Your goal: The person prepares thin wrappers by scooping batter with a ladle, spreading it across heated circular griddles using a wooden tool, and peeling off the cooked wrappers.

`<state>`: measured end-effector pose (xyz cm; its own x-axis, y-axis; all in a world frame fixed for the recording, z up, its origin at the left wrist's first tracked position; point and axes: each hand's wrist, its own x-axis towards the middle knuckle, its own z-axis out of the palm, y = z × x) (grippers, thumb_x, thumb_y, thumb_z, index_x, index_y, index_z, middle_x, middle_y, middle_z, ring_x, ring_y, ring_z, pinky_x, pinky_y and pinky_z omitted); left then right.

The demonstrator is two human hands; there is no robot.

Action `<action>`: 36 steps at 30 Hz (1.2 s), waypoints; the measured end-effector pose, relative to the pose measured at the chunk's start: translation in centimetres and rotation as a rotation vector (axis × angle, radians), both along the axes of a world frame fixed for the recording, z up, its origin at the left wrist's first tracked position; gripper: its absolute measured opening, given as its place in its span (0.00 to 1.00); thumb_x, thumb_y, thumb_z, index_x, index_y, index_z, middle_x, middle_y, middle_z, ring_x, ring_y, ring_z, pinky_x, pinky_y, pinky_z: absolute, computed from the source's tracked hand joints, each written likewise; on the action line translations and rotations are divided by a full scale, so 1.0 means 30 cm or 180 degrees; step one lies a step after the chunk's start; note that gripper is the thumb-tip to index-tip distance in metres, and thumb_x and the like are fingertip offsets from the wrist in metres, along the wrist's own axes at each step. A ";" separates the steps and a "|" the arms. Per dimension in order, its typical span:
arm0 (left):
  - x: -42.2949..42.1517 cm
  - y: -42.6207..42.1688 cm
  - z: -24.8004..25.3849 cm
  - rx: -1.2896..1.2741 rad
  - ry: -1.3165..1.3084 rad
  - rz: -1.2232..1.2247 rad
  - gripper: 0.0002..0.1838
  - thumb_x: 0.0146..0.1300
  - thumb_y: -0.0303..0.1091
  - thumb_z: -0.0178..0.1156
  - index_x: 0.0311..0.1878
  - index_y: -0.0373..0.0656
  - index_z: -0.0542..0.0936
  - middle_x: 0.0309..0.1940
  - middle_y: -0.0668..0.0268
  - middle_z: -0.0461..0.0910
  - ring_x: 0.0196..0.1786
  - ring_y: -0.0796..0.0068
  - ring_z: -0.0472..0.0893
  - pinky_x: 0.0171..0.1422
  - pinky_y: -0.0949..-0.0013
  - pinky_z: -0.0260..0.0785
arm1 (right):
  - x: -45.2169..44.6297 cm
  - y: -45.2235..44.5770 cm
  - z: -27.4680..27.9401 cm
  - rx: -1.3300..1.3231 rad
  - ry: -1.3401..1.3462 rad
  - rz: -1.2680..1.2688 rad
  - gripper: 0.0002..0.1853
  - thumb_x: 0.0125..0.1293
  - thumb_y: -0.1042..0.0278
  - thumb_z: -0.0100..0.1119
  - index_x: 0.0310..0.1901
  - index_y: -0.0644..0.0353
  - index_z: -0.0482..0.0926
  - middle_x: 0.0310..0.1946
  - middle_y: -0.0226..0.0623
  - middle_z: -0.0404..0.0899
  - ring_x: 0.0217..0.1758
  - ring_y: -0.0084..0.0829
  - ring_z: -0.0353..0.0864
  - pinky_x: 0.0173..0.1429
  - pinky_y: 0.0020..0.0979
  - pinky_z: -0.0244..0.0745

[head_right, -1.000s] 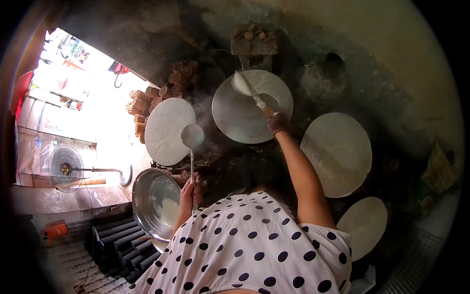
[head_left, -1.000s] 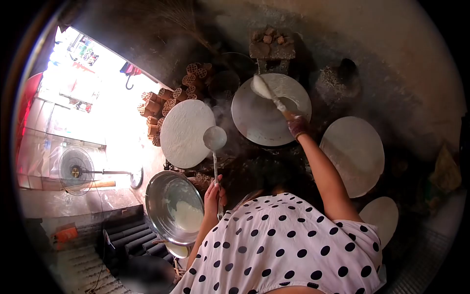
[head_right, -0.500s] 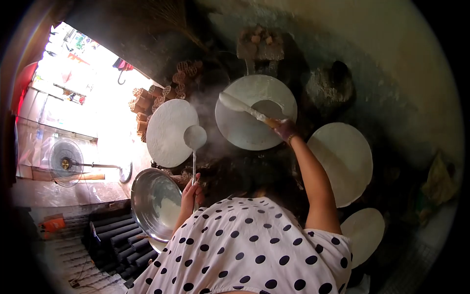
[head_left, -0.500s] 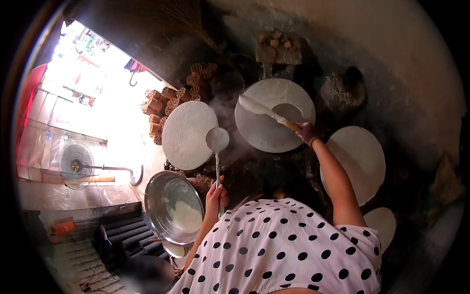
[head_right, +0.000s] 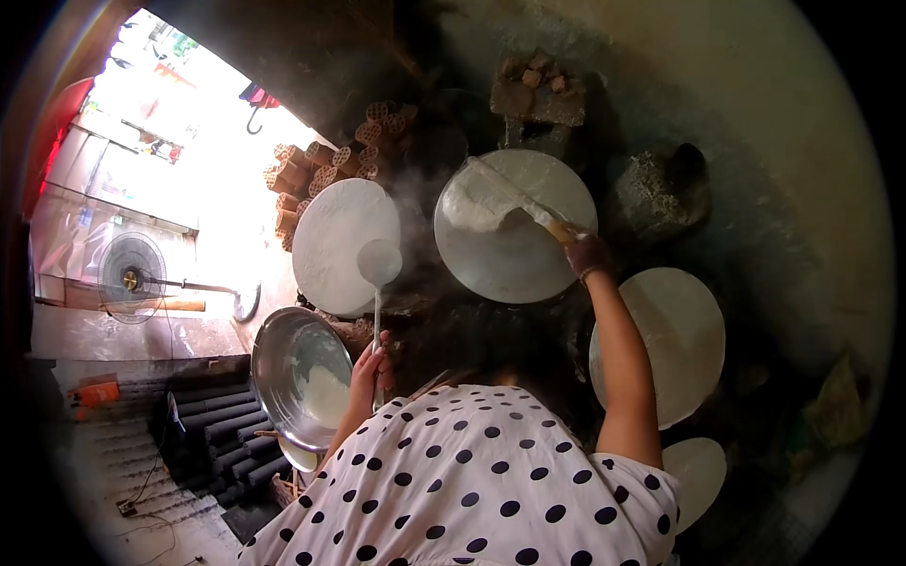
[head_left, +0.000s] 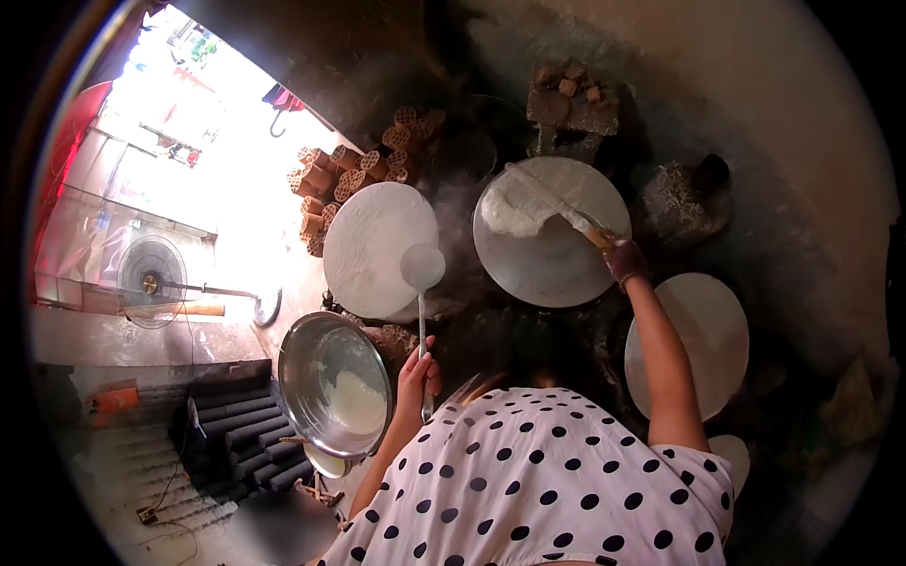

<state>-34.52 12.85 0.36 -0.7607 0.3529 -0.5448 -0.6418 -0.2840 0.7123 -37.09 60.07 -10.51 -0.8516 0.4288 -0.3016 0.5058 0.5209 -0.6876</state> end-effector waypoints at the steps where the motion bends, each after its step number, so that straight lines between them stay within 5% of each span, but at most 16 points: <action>1: 0.007 0.003 0.000 -0.0025 -0.0014 0.0009 0.22 0.71 0.34 0.51 0.67 0.45 0.65 0.22 0.73 0.66 0.16 0.82 0.64 0.20 0.76 0.59 | -0.018 -0.018 0.031 0.0405 -0.0151 -0.0005 0.18 0.59 0.62 0.59 0.52 0.47 0.81 0.46 0.40 0.83 0.47 0.42 0.82 0.54 0.39 0.74; 3: 0.014 0.009 -0.009 0.0025 -0.0101 0.0044 0.22 0.71 0.34 0.51 0.67 0.45 0.65 0.22 0.73 0.66 0.16 0.83 0.64 0.20 0.76 0.59 | -0.013 -0.035 0.043 0.0350 -0.0906 0.0064 0.19 0.58 0.64 0.59 0.52 0.44 0.81 0.47 0.38 0.82 0.48 0.42 0.81 0.55 0.38 0.74; 5: 0.044 -0.001 -0.018 0.0100 -0.0138 0.0115 0.22 0.71 0.33 0.50 0.67 0.45 0.65 0.22 0.73 0.65 0.16 0.83 0.64 0.20 0.76 0.59 | 0.067 0.010 -0.028 0.0348 0.0394 0.1002 0.19 0.58 0.60 0.59 0.53 0.43 0.80 0.47 0.40 0.82 0.49 0.44 0.81 0.54 0.39 0.74; 9: 0.113 -0.012 -0.014 -0.0190 -0.0175 0.0293 0.22 0.71 0.33 0.51 0.67 0.46 0.65 0.22 0.73 0.64 0.16 0.83 0.63 0.20 0.77 0.59 | 0.084 0.112 -0.104 -0.0210 0.0605 0.0976 0.18 0.59 0.57 0.60 0.51 0.44 0.81 0.47 0.42 0.81 0.50 0.46 0.80 0.54 0.40 0.75; 11: 0.142 -0.017 -0.031 -0.0426 -0.0133 0.0271 0.22 0.71 0.33 0.50 0.67 0.46 0.66 0.21 0.73 0.64 0.16 0.82 0.63 0.20 0.76 0.58 | -0.007 0.092 -0.078 0.0356 0.0134 0.0198 0.21 0.56 0.67 0.61 0.53 0.46 0.80 0.50 0.41 0.80 0.52 0.40 0.80 0.57 0.35 0.73; 15: 0.216 -0.052 -0.037 -0.0421 -0.0270 0.0358 0.22 0.70 0.34 0.50 0.67 0.46 0.66 0.21 0.74 0.63 0.16 0.82 0.63 0.20 0.76 0.58 | 0.003 0.087 -0.080 0.0154 -0.0384 0.0564 0.20 0.57 0.67 0.61 0.53 0.49 0.80 0.49 0.40 0.81 0.52 0.42 0.80 0.58 0.35 0.73; 17: 0.250 -0.055 -0.014 -0.0406 -0.0362 0.0516 0.22 0.70 0.34 0.50 0.66 0.46 0.67 0.21 0.74 0.63 0.16 0.82 0.63 0.20 0.76 0.58 | 0.116 0.164 -0.121 0.1454 0.1772 0.2578 0.17 0.62 0.64 0.60 0.54 0.43 0.79 0.47 0.37 0.82 0.50 0.44 0.79 0.56 0.38 0.75; 18: 0.271 -0.065 -0.012 -0.0409 -0.0416 0.0587 0.21 0.70 0.34 0.50 0.66 0.47 0.67 0.21 0.74 0.63 0.16 0.82 0.62 0.20 0.76 0.58 | 0.140 0.160 -0.085 -0.0416 0.0423 0.1335 0.19 0.62 0.62 0.60 0.56 0.44 0.78 0.47 0.36 0.82 0.51 0.44 0.79 0.57 0.38 0.74; 19: 0.297 -0.080 -0.008 -0.0427 -0.0483 0.0643 0.21 0.70 0.34 0.50 0.66 0.47 0.67 0.21 0.74 0.63 0.16 0.82 0.62 0.20 0.76 0.58 | 0.141 0.152 -0.083 -0.0448 0.0395 0.1359 0.19 0.62 0.62 0.60 0.56 0.44 0.78 0.47 0.36 0.82 0.51 0.44 0.79 0.57 0.38 0.74; 21: 0.303 -0.095 -0.026 -0.0619 -0.0394 0.0538 0.21 0.70 0.34 0.50 0.66 0.47 0.68 0.21 0.73 0.64 0.16 0.82 0.62 0.19 0.76 0.57 | 0.111 0.156 -0.087 0.1555 0.1179 0.1717 0.19 0.62 0.61 0.59 0.55 0.44 0.78 0.47 0.38 0.82 0.50 0.44 0.79 0.57 0.38 0.74; 23: 0.294 -0.094 -0.038 -0.0610 -0.0384 0.0455 0.21 0.70 0.34 0.50 0.66 0.47 0.68 0.21 0.73 0.65 0.16 0.82 0.63 0.20 0.77 0.58 | 0.080 0.086 -0.093 0.0679 0.0446 0.0901 0.24 0.58 0.68 0.60 0.58 0.40 0.76 0.48 0.43 0.80 0.48 0.45 0.80 0.53 0.39 0.75; 25: 0.277 -0.097 -0.028 -0.0583 -0.0414 0.0419 0.21 0.70 0.33 0.50 0.66 0.47 0.68 0.22 0.73 0.65 0.16 0.82 0.63 0.20 0.77 0.58 | 0.097 0.032 -0.100 0.1654 -0.0560 0.1331 0.23 0.60 0.69 0.59 0.57 0.38 0.77 0.48 0.45 0.79 0.47 0.46 0.79 0.52 0.40 0.75; 27: 0.269 -0.100 -0.033 -0.0488 -0.0479 0.0430 0.21 0.70 0.33 0.50 0.66 0.47 0.68 0.22 0.73 0.65 0.16 0.83 0.63 0.20 0.77 0.58 | 0.271 0.085 -0.166 0.1576 0.0343 0.1920 0.20 0.62 0.69 0.57 0.57 0.44 0.77 0.47 0.41 0.81 0.46 0.38 0.82 0.50 0.36 0.76; 32: 0.258 -0.195 -0.037 -0.0432 -0.0217 0.0232 0.21 0.71 0.33 0.49 0.67 0.47 0.66 0.21 0.74 0.65 0.15 0.83 0.62 0.19 0.77 0.57 | 0.571 0.014 -0.084 -0.2816 0.1222 -0.0773 0.18 0.69 0.76 0.48 0.59 0.68 0.72 0.52 0.38 0.77 0.48 0.23 0.76 0.50 0.26 0.76; 34: 0.242 -0.220 -0.046 -0.0385 -0.0119 0.0135 0.21 0.72 0.33 0.47 0.67 0.47 0.66 0.20 0.74 0.64 0.14 0.84 0.60 0.18 0.77 0.55 | 0.523 -0.133 -0.165 -0.2017 0.0453 -0.0896 0.14 0.72 0.71 0.46 0.54 0.64 0.76 0.29 0.25 0.78 0.25 0.16 0.74 0.26 0.21 0.71; 36: 0.224 -0.257 -0.057 -0.0263 -0.0166 0.0061 0.21 0.72 0.33 0.47 0.67 0.47 0.66 0.20 0.74 0.64 0.14 0.84 0.61 0.18 0.77 0.56 | 0.350 -0.512 -0.017 -0.1033 0.0712 -0.0835 0.16 0.70 0.55 0.48 0.33 0.58 0.77 0.17 0.25 0.70 0.17 0.21 0.67 0.20 0.26 0.59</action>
<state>-27.79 5.14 -1.36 -0.7368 0.2907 -0.6104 -0.6736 -0.2383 0.6997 -26.60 44.72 -11.01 -0.7864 0.5521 -0.2770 0.4124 0.1355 -0.9008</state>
